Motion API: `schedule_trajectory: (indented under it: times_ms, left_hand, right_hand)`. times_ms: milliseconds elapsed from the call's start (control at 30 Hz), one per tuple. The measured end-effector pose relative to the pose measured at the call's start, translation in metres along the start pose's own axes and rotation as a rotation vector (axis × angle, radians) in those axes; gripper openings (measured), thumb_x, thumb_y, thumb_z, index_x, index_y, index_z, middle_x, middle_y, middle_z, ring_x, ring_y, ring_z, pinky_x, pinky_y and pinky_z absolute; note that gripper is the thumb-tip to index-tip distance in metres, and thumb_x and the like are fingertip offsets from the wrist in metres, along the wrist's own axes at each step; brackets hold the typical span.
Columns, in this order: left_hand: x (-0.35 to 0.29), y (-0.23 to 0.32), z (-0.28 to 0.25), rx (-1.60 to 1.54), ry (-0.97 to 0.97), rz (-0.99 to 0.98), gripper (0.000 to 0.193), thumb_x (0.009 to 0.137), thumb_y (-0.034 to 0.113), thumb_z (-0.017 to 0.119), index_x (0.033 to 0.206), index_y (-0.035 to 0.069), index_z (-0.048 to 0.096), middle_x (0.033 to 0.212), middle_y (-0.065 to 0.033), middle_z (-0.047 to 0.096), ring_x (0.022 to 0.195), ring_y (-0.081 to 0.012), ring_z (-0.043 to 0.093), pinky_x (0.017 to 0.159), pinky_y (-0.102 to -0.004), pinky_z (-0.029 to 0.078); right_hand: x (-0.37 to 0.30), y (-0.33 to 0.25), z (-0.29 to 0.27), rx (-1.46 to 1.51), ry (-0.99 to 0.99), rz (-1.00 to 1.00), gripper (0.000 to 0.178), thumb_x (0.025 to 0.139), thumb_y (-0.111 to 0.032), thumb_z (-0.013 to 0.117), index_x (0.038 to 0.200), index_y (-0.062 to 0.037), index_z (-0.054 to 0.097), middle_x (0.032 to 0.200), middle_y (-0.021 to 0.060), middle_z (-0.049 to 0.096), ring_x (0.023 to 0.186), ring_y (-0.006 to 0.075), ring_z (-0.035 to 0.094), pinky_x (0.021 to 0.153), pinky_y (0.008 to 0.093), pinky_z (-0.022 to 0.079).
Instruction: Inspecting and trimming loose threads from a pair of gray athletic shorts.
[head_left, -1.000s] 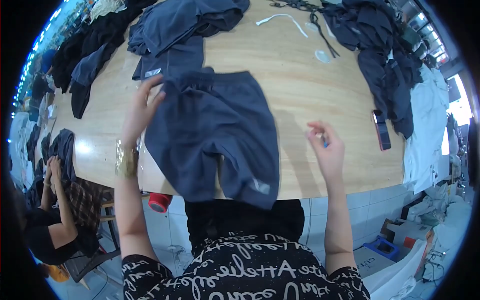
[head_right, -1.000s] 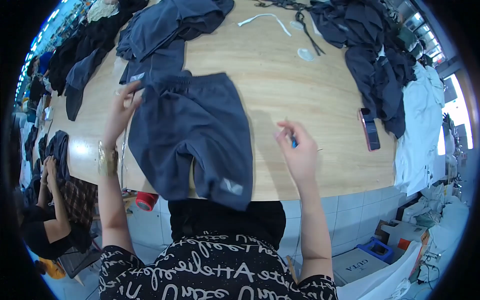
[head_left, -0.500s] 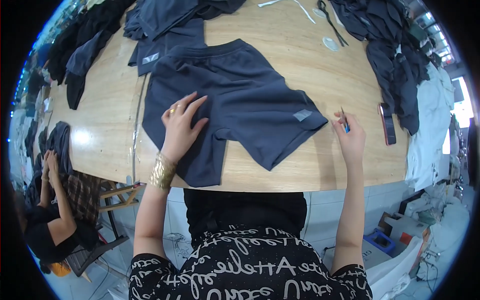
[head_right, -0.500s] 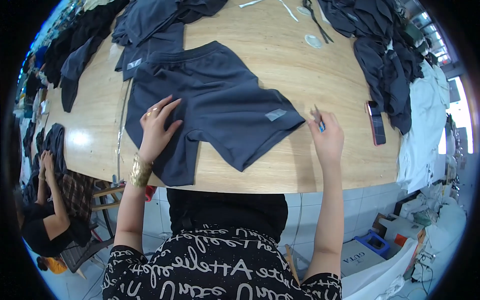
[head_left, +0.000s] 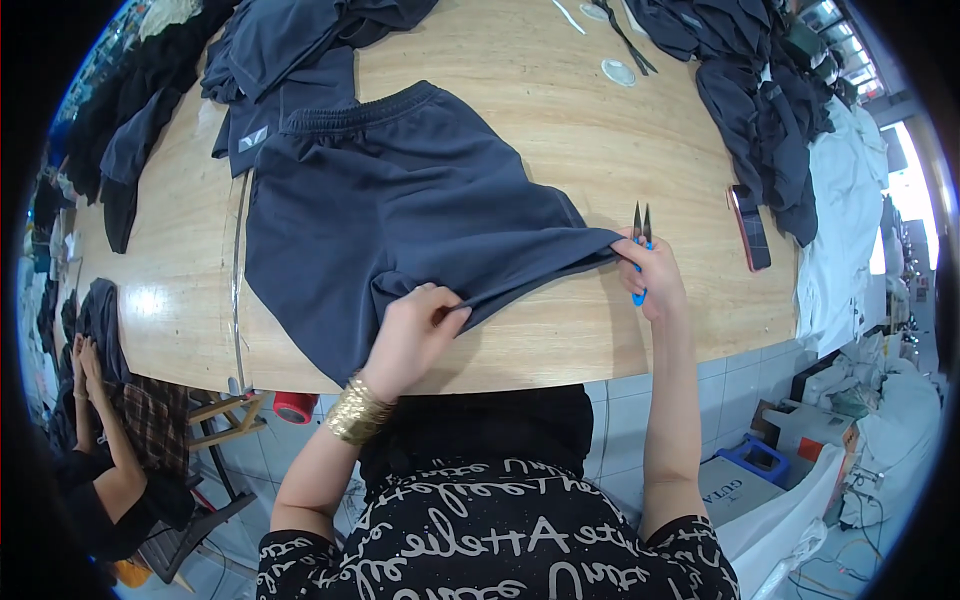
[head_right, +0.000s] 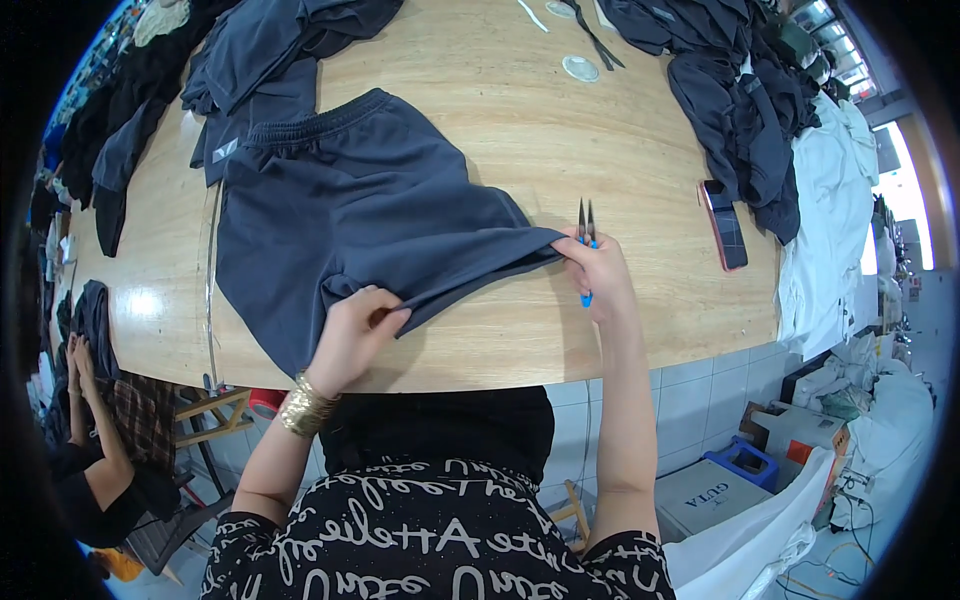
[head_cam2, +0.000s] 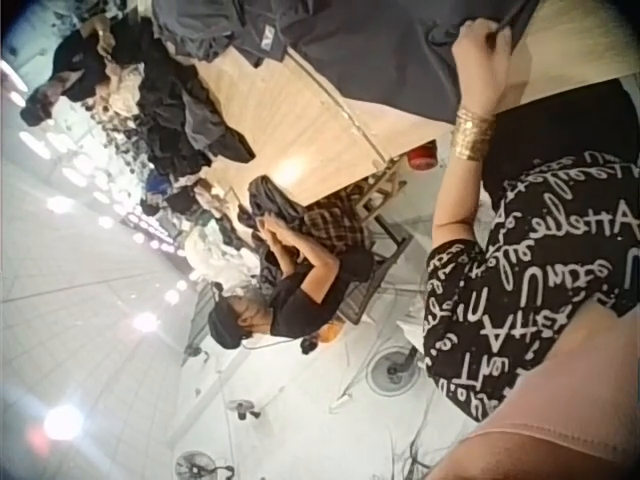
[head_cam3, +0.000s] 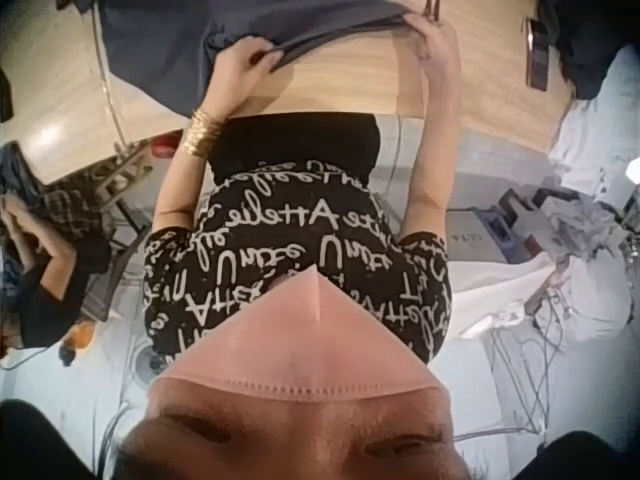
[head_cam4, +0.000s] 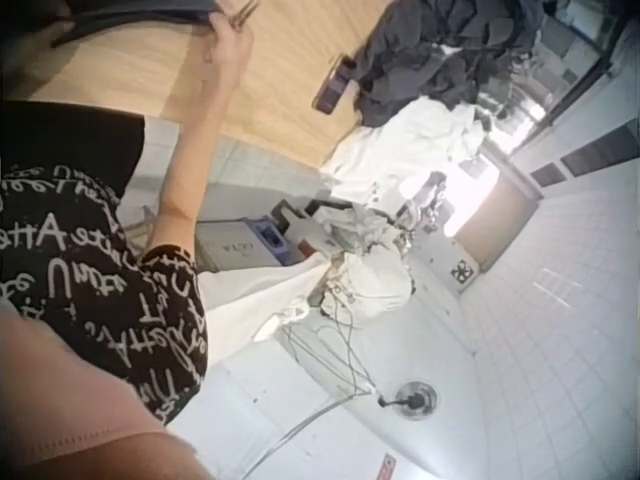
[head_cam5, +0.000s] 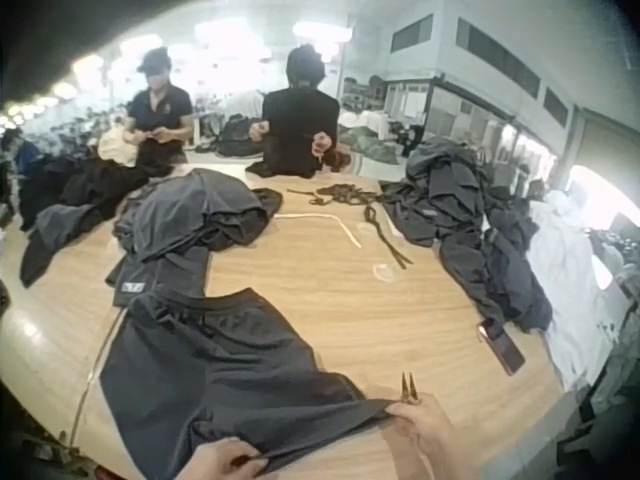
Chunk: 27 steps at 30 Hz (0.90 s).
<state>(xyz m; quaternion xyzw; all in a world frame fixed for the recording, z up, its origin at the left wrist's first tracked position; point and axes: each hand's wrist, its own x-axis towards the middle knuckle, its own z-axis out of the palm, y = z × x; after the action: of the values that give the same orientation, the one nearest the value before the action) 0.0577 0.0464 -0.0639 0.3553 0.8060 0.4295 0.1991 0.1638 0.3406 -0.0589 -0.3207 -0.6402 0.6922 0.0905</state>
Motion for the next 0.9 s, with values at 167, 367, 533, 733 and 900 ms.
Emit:
schedule_trajectory:
  times_ms: [167, 367, 533, 733, 900]
  left_hand:
    - [-0.004, -0.012, -0.023, -1.047, 0.101, -0.466, 0.011, 0.090, 0.013, 0.055, 0.093, 0.003, 0.059, 0.077, -0.0003, 0.060, 0.069, -0.0114, 0.063, 0.062, -0.0229, 0.051]
    - [-0.006, -0.039, -0.024, -1.845, -0.050, -0.244, 0.030, 0.097, 0.024, 0.037, 0.118, 0.006, 0.049, 0.119, -0.0069, 0.056, 0.113, -0.0201, 0.049, 0.100, -0.0394, 0.036]
    - [-0.008, -0.027, -0.017, -1.783, 0.079, -0.262, 0.030, 0.095, 0.018, 0.040, 0.122, 0.006, 0.046, 0.121, -0.0060, 0.054, 0.110, -0.0182, 0.052, 0.097, -0.0360, 0.039]
    - [-0.010, -0.010, -0.019, -1.550, 0.145, -0.239, 0.039, 0.087, -0.003, 0.046, 0.124, 0.005, 0.042, 0.116, -0.0052, 0.055, 0.108, -0.0147, 0.053, 0.094, -0.0322, 0.042]
    - [-0.014, 0.004, -0.019, -1.545, 0.085, -0.261, 0.051, 0.084, -0.009, 0.045, 0.132, 0.004, 0.034, 0.122, -0.0086, 0.053, 0.113, -0.0168, 0.051, 0.096, -0.0331, 0.041]
  right_hand:
    - [-0.010, 0.005, 0.010, 0.512, -0.171, 0.310, 0.011, 0.084, -0.009, 0.060, 0.075, -0.0086, 0.053, 0.052, -0.0040, 0.042, 0.032, 0.0028, 0.027, 0.032, 0.0191, 0.020]
    - [-0.024, -0.011, 0.042, 0.628, -0.287, 0.239, 0.011, 0.085, -0.015, 0.061, 0.081, -0.0059, 0.056, 0.054, -0.0046, 0.042, 0.035, 0.0023, 0.030, 0.033, 0.0188, 0.021]
    - [-0.039, -0.025, 0.061, 0.418, -0.152, 0.123, 0.016, 0.086, -0.015, 0.059, 0.093, -0.0009, 0.059, 0.058, -0.0052, 0.042, 0.038, 0.0014, 0.028, 0.036, 0.0199, 0.020]
    - [-0.056, -0.040, 0.082, 0.450, -0.237, 0.173, 0.028, 0.088, -0.006, 0.051, 0.114, 0.0065, 0.051, 0.057, -0.0027, 0.044, 0.035, 0.0022, 0.027, 0.034, 0.0190, 0.022]
    - [-0.060, -0.042, 0.085, 0.454, -0.198, 0.165, 0.034, 0.085, -0.005, 0.054, 0.117, 0.0067, 0.049, 0.055, -0.0038, 0.041, 0.036, 0.0021, 0.028, 0.035, 0.0193, 0.022]
